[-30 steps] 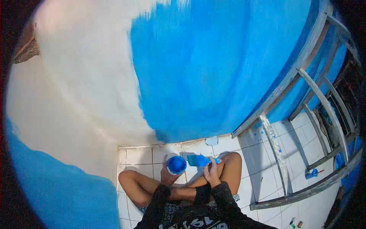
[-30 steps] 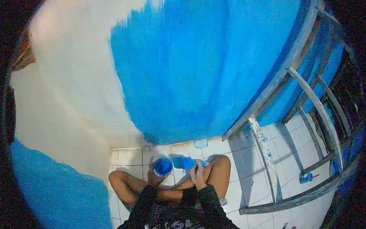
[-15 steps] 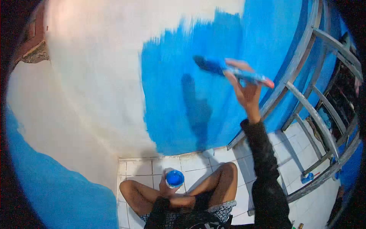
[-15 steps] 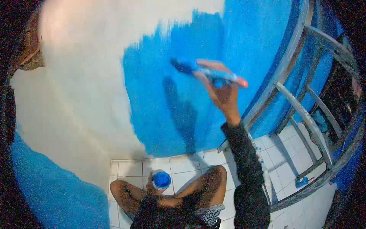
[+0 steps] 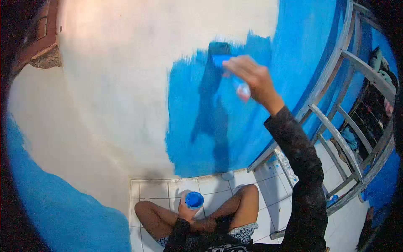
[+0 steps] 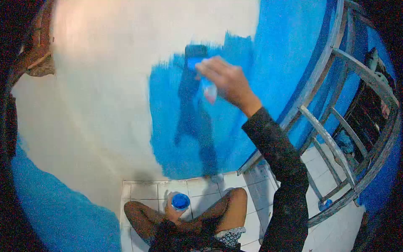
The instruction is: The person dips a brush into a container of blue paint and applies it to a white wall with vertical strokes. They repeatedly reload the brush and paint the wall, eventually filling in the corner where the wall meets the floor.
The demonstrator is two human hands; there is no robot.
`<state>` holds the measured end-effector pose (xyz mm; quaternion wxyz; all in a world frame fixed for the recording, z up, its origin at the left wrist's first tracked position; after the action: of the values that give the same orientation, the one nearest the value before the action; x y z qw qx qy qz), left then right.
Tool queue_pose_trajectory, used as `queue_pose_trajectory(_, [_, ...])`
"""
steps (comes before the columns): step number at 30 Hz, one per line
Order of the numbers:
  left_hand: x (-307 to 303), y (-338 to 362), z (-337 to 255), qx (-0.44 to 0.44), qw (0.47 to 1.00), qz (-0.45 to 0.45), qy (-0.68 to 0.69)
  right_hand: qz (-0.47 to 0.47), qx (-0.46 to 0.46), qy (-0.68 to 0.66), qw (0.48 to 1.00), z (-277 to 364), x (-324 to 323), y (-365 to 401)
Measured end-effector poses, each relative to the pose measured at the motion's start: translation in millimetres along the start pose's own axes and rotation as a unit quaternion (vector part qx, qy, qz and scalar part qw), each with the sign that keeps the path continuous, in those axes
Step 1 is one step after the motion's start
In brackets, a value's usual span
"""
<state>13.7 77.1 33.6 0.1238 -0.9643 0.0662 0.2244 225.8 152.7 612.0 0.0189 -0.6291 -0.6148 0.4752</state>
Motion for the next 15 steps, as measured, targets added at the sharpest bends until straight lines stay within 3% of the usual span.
queue_pose_trajectory(3, [-1, 1, -3, -0.004, 1.000, -0.005, -0.011, 0.055, 0.021, -0.042, 0.997, 20, 33, 25])
queue_pose_trajectory(7, [4, -1, 7, 0.017, 1.000, 0.001, -0.023, 0.089, 0.020, -0.133, 0.987, 23, 15, 18])
queue_pose_trajectory(9, [12, 0, 14, -0.018, 0.999, 0.044, 0.014, 0.002, 0.008, -0.199, 0.980, -9, -5, 2])
queue_pose_trajectory(13, [9, -2, 5, -0.047, 0.997, 0.055, -0.011, -0.027, 0.027, -0.251, 0.967, -70, -33, -40])
queue_pose_trajectory(15, [9, -1, -3, -0.020, 0.997, 0.053, -0.046, -0.054, 0.029, -0.231, 0.971, -80, -53, -53])
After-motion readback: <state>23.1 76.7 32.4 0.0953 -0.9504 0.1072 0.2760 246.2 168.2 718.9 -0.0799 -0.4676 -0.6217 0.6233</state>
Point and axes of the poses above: each hand's wrist, its own y-axis away from the middle knuckle, its own x-axis out of the palm, z = x × y, the point moved 10 cm from there along -y, towards the middle knuckle, and after that the axes turned 14 degrees about z, right-handed, at the moved point
